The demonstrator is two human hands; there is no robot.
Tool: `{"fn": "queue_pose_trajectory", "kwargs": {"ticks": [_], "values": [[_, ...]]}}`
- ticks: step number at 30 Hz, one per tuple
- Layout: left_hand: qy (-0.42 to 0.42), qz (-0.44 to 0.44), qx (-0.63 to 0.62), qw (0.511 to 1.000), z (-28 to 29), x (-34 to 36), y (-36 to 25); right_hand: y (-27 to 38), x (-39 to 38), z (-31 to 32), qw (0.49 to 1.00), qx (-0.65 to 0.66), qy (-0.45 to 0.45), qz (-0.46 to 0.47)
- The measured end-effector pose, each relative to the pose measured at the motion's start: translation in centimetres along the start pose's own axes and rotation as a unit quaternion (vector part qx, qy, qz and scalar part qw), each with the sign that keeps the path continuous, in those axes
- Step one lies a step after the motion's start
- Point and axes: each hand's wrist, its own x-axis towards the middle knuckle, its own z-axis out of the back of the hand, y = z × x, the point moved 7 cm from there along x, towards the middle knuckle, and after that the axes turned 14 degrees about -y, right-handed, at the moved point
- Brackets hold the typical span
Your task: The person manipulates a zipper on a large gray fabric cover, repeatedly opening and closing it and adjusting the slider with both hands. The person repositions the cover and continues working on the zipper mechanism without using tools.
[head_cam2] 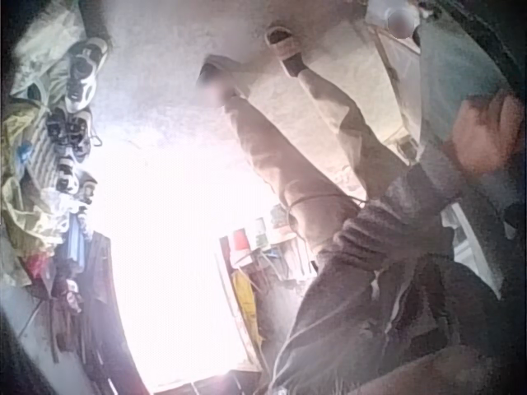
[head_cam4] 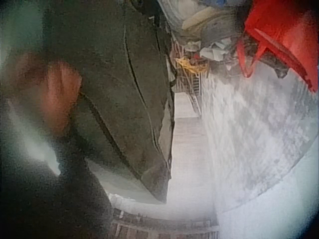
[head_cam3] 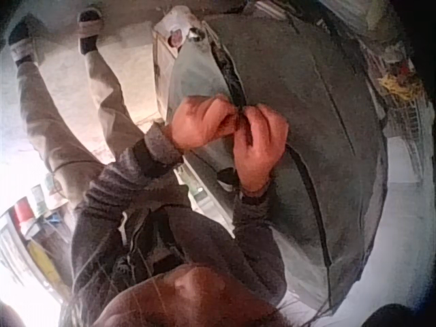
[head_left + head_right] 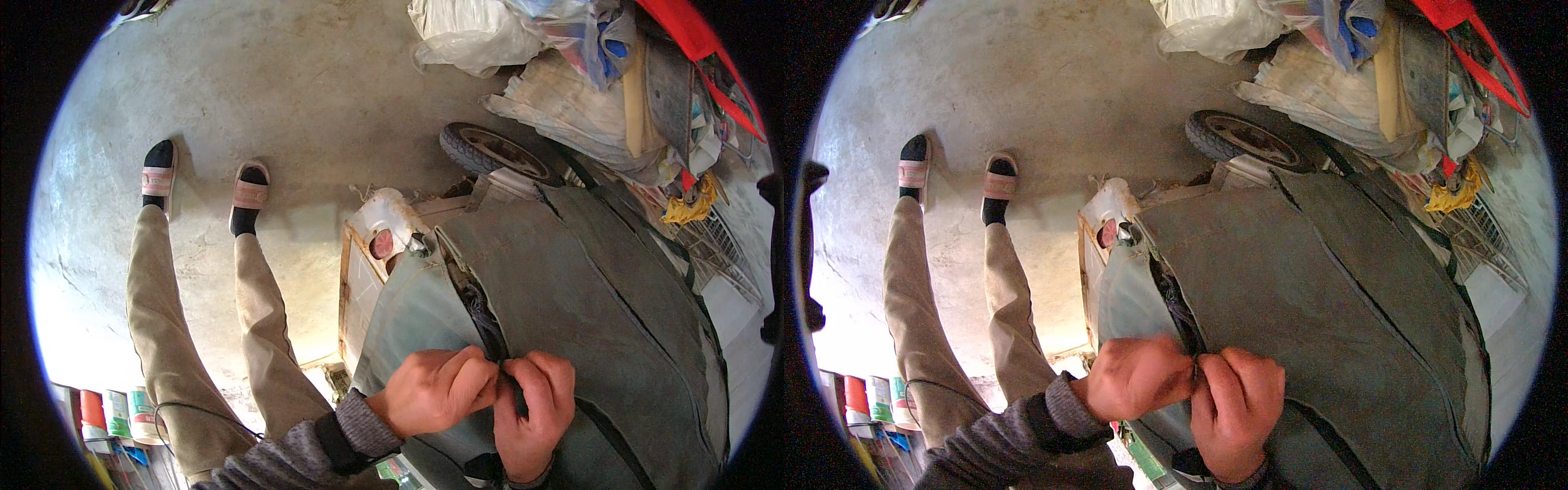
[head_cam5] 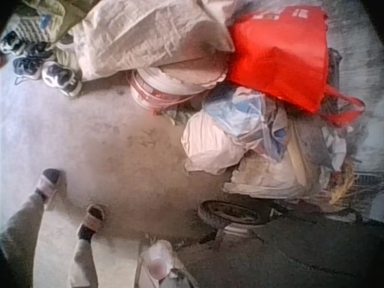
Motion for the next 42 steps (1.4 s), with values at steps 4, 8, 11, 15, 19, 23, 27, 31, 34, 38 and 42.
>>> {"fn": "queue_pose_trajectory", "kwargs": {"ticks": [4, 8, 11, 15, 19, 23, 27, 31, 34, 38, 42], "values": [[0.011, 0.005, 0.01, 1.0, 0.2, 0.1, 0.0, 0.0, 0.1, 0.0, 1.0, 0.001, 0.025, -0.008], [0.028, 0.028, 0.022, 0.999, 0.1, 0.2, 0.2, -0.1, 0.1, -0.2, 1.0, -0.004, 0.028, -0.011], [0.014, 0.042, 0.01, 0.999, 0.1, 0.4, 0.3, -0.3, -0.1, -0.2, 1.0, -0.019, 0.015, -0.018], [0.018, 0.058, 0.0, 0.998, -0.1, 0.6, 0.6, -0.8, -0.5, 0.0, 0.997, -0.041, -0.01, -0.066], [0.017, 0.08, 0.011, 0.997, -0.2, 0.8, 0.7, -0.6, -0.3, 0.1, 0.998, -0.038, -0.021, -0.036], [0.011, 0.095, 0.016, 0.995, -0.1, 1.0, 0.7, -0.2, -0.2, 0.2, 0.998, -0.039, -0.042, -0.022], [0.012, 0.084, 0.054, 0.995, -0.3, 1.2, 0.6, 0.0, 0.0, 0.1, 0.999, -0.039, -0.034, -0.01], [0.019, 0.076, 0.07, 0.994, -0.6, 1.2, 0.9, -0.2, 0.1, 0.1, 0.999, -0.041, -0.022, -0.021], [0.023, 0.071, 0.07, 0.995, -0.8, 1.3, 1.2, -0.2, 0.1, 0.0, 0.999, -0.04, -0.018, -0.022], [0.022, 0.089, 0.064, 0.994, -0.9, 1.1, 1.5, -0.2, 0.0, 0.0, 0.999, -0.044, -0.014, -0.01], [0.023, 0.135, 0.035, 0.99, -0.7, 0.8, 1.8, -0.1, 0.0, -0.1, 0.999, -0.044, -0.025, -0.011]]}}
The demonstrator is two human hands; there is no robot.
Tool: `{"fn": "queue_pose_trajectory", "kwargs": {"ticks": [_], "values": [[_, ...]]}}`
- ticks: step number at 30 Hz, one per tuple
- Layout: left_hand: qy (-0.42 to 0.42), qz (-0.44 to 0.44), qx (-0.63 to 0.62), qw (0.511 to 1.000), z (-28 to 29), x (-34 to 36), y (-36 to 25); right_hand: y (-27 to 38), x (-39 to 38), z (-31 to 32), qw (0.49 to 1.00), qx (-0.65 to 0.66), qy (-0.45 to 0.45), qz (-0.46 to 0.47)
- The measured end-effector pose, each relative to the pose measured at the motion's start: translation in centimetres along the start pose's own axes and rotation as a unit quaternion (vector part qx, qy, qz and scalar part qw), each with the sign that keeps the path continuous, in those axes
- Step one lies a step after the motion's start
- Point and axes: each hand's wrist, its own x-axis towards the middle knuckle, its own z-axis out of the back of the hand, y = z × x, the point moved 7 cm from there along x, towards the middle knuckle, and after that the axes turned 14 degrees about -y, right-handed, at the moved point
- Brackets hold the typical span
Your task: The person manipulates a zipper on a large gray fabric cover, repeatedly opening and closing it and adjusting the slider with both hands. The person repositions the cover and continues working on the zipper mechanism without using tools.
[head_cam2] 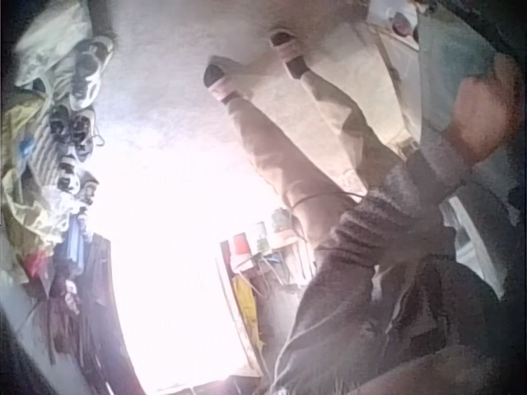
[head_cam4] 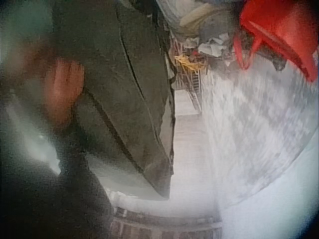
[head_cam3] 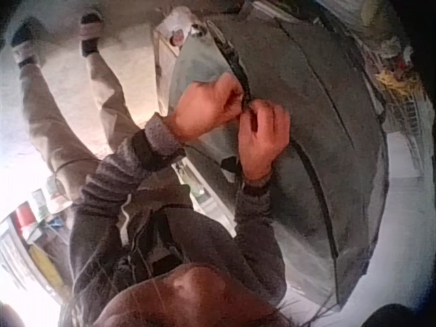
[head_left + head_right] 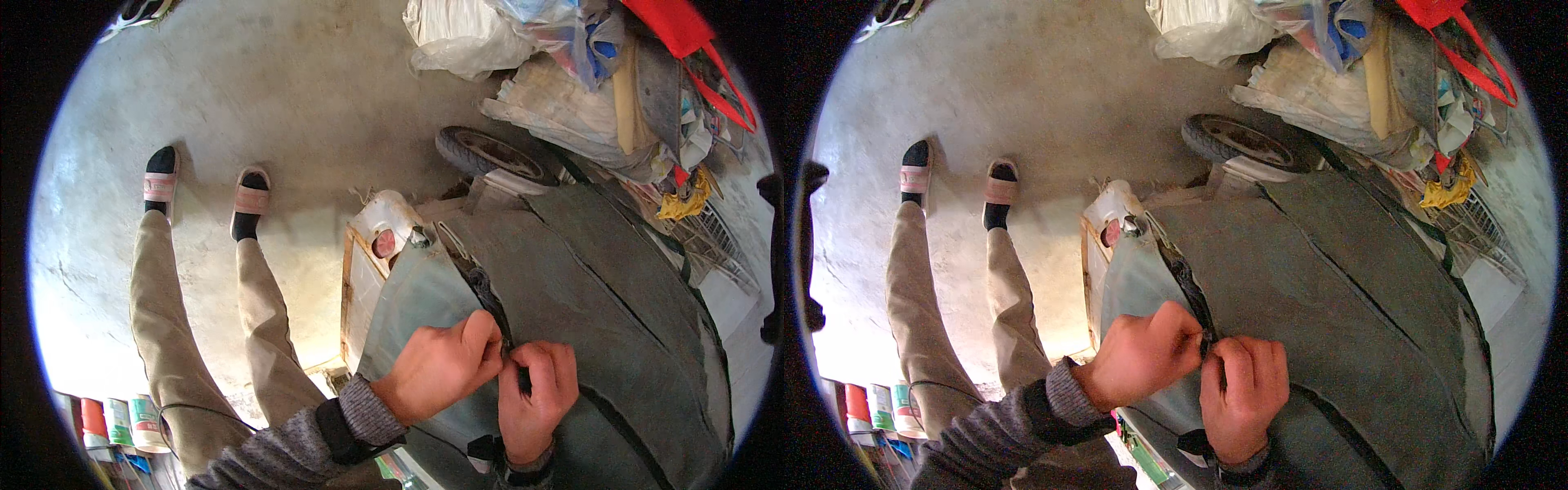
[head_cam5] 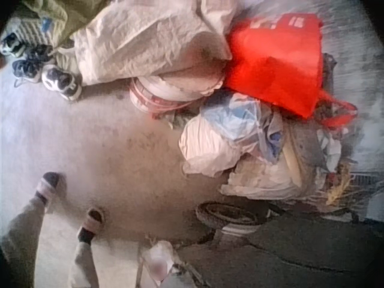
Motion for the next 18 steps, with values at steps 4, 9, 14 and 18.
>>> {"fn": "queue_pose_trajectory", "kwargs": {"ticks": [4, 9, 14, 18], "values": [[-0.006, 0.079, -0.079, 0.994, 0.4, -0.3, 0.2, 0.5, 0.3, 0.3, 1.0, -0.003, -0.017, 0.016], [0.022, 0.135, -0.106, 0.985, 0.6, 0.2, 0.1, 2.2, -1.2, 2.7, 0.993, 0.099, -0.045, -0.039], [0.05, 0.19, -0.143, 0.97, 1.8, 0.4, 0.5, 3.2, -4.1, 1.5, 0.971, 0.191, -0.008, -0.146], [-0.023, 0.236, -0.056, 0.97, 8.5, 1.2, 2.6, 4.1, -5.3, 1.0, 0.952, 0.243, 0.011, -0.184]]}}
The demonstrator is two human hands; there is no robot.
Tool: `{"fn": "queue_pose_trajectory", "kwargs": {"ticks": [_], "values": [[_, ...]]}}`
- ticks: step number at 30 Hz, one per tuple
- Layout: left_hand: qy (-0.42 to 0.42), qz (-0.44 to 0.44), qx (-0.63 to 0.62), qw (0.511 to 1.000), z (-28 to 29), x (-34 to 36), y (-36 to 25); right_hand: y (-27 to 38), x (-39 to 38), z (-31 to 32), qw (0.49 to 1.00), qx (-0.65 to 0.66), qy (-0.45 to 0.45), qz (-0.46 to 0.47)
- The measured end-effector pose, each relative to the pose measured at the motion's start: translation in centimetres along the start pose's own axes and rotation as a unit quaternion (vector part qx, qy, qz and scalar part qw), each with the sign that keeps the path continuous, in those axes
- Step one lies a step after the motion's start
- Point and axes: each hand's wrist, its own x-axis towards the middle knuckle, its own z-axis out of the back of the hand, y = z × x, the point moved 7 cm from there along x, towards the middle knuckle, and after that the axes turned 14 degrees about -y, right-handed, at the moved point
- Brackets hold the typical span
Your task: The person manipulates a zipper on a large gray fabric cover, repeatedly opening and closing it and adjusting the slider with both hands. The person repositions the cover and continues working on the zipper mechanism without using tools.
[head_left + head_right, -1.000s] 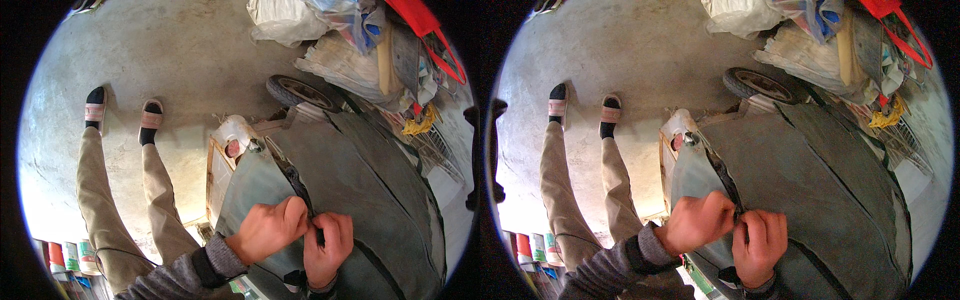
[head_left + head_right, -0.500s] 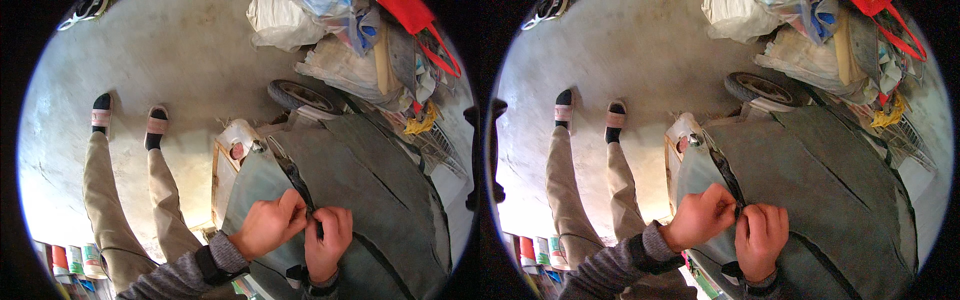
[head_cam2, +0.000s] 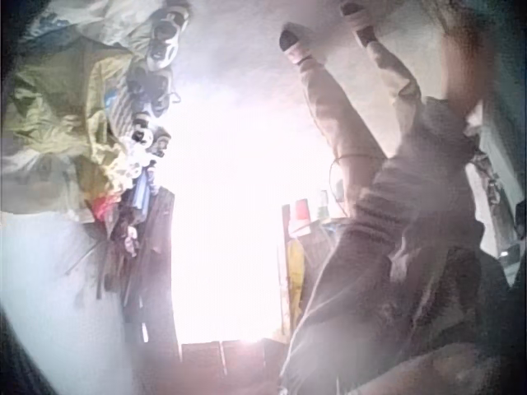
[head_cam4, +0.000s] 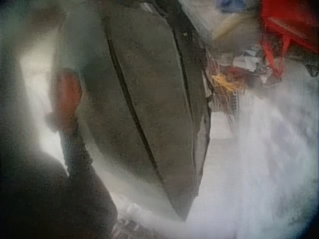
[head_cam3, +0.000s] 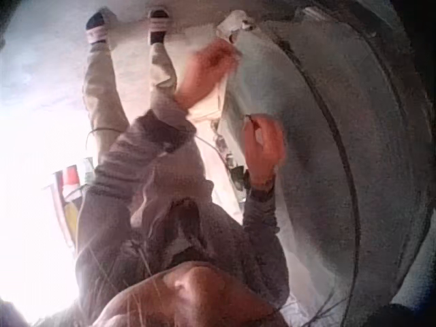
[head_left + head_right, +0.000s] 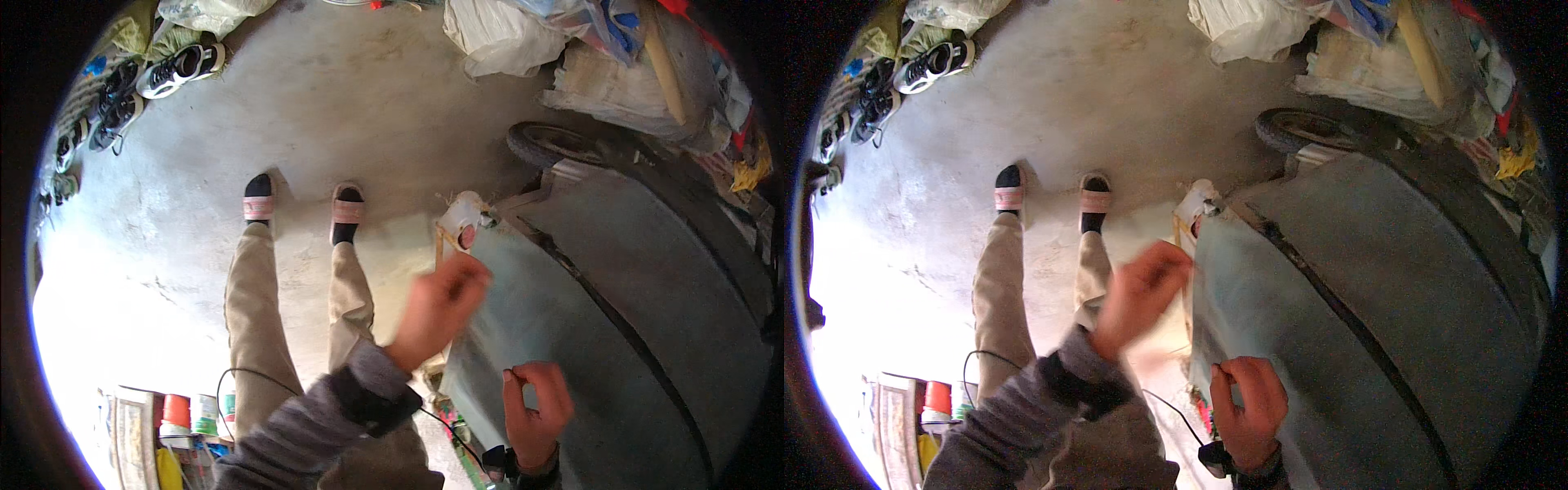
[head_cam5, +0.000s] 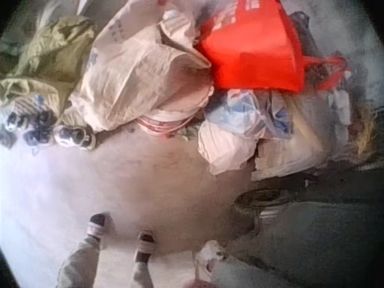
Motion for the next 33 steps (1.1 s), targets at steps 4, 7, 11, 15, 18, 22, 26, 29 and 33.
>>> {"fn": "queue_pose_trajectory", "kwargs": {"ticks": [4, 7, 11, 15, 18, 22, 26, 29, 33], "values": [[-0.128, -0.004, 0.074, 0.989, 13.6, 2.3, -2.9, 1.1, -0.5, 0.1, 0.999, 0.036, -0.002, -0.038], [-0.175, -0.006, 0.093, 0.98, 19.5, 2.5, -6.5, 2.1, -1.3, 0.8, 0.996, 0.065, -0.014, -0.059], [-0.148, -0.007, 0.15, 0.977, 20.2, 1.2, -12.0, 3.2, -3.1, 3.0, 0.991, 0.1, -0.027, -0.089], [-0.122, -0.026, 0.161, 0.979, 17.7, 0.2, -16.4, 3.3, -5.1, 5.0, 0.98, 0.14, -0.06, -0.124], [-0.114, -0.046, 0.154, 0.98, 16.1, 0.0, -18.7, 2.9, -5.7, 4.7, 0.974, 0.166, -0.051, -0.144], [-0.128, -0.053, 0.152, 0.979, 14.6, 0.3, -19.5, 2.3, -5.6, 3.7, 0.969, 0.202, -0.05, -0.131], [-0.118, -0.033, 0.163, 0.979, 12.5, 0.4, -18.2, 1.8, -5.9, 3.9, 0.962, 0.214, -0.061, -0.157], [-0.062, -0.019, 0.14, 0.988, 9.9, 0.5, -18.4, 2.5, -5.6, 4.9, 0.962, 0.199, -0.075, -0.173], [0.024, 0.02, 0.17, 0.985, 6.4, 1.1, -20.8, 5.2, -4.2, 6.6, 0.942, 0.206, -0.129, -0.232]]}}
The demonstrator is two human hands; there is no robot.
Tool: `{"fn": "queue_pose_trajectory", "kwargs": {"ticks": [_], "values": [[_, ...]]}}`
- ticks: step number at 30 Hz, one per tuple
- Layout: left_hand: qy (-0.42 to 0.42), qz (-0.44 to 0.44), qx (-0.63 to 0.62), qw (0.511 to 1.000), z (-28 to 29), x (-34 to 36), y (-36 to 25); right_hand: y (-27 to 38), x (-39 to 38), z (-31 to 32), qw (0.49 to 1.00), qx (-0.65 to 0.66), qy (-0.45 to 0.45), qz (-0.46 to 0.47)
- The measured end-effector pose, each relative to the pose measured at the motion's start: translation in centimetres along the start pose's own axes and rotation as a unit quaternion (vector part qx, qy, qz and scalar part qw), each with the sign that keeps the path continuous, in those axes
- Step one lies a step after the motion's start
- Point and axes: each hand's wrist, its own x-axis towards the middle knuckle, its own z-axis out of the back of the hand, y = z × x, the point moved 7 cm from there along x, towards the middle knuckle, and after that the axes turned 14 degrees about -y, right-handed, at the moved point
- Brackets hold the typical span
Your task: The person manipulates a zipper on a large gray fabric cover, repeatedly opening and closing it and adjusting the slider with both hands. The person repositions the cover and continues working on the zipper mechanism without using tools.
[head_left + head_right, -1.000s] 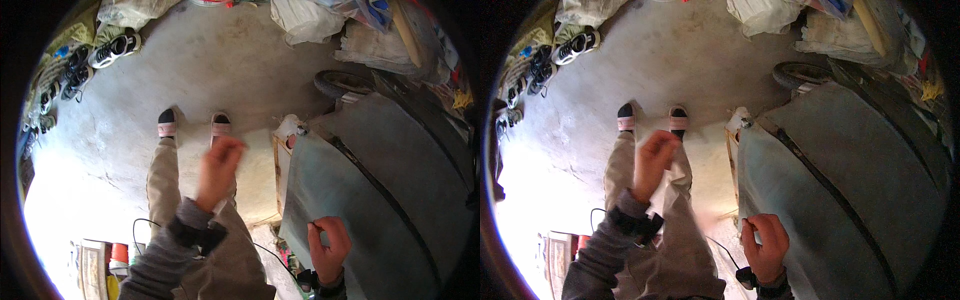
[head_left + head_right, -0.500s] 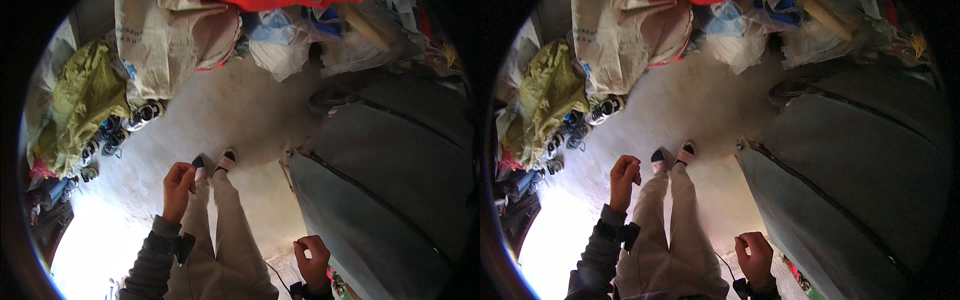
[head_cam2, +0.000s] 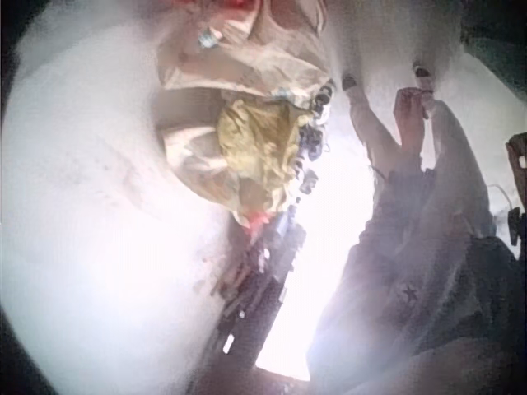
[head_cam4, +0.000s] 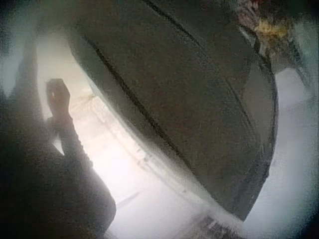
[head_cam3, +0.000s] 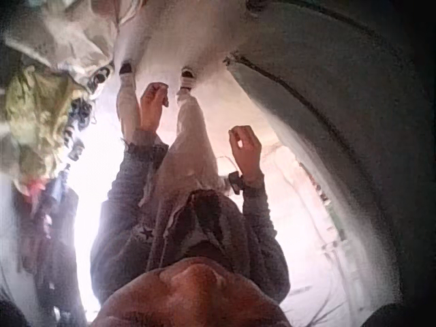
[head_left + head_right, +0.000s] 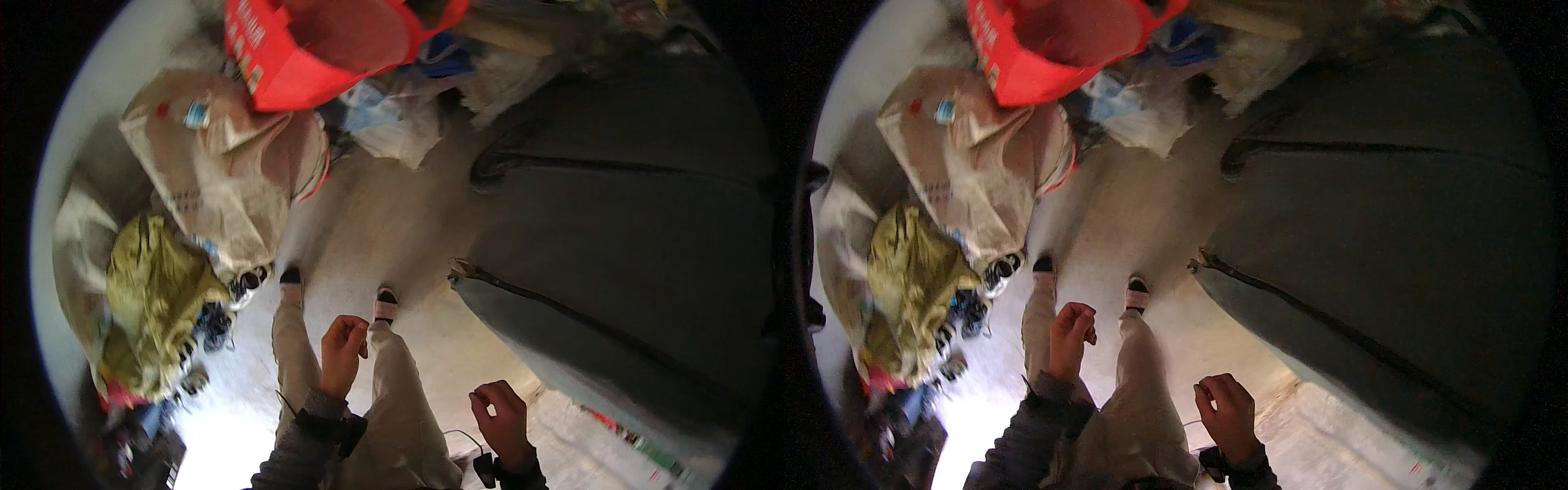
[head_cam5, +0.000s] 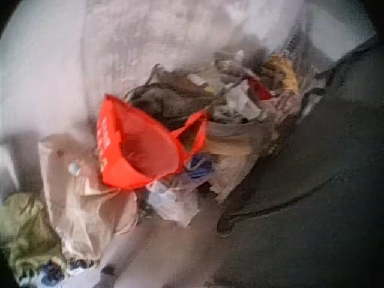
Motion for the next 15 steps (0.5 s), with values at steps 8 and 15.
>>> {"fn": "queue_pose_trajectory", "kwargs": {"ticks": [8, 15], "values": [[0.149, -0.037, 0.113, 0.982, -0.5, 0.7, -10.0, 9.4, -4.3, -3.9, 0.995, 0.058, -0.053, -0.055], [0.283, -0.06, 0.219, 0.932, -5.7, -2.8, -10.5, 8.8, -11.1, -3.0, 0.976, 0.075, -0.079, -0.19]]}}
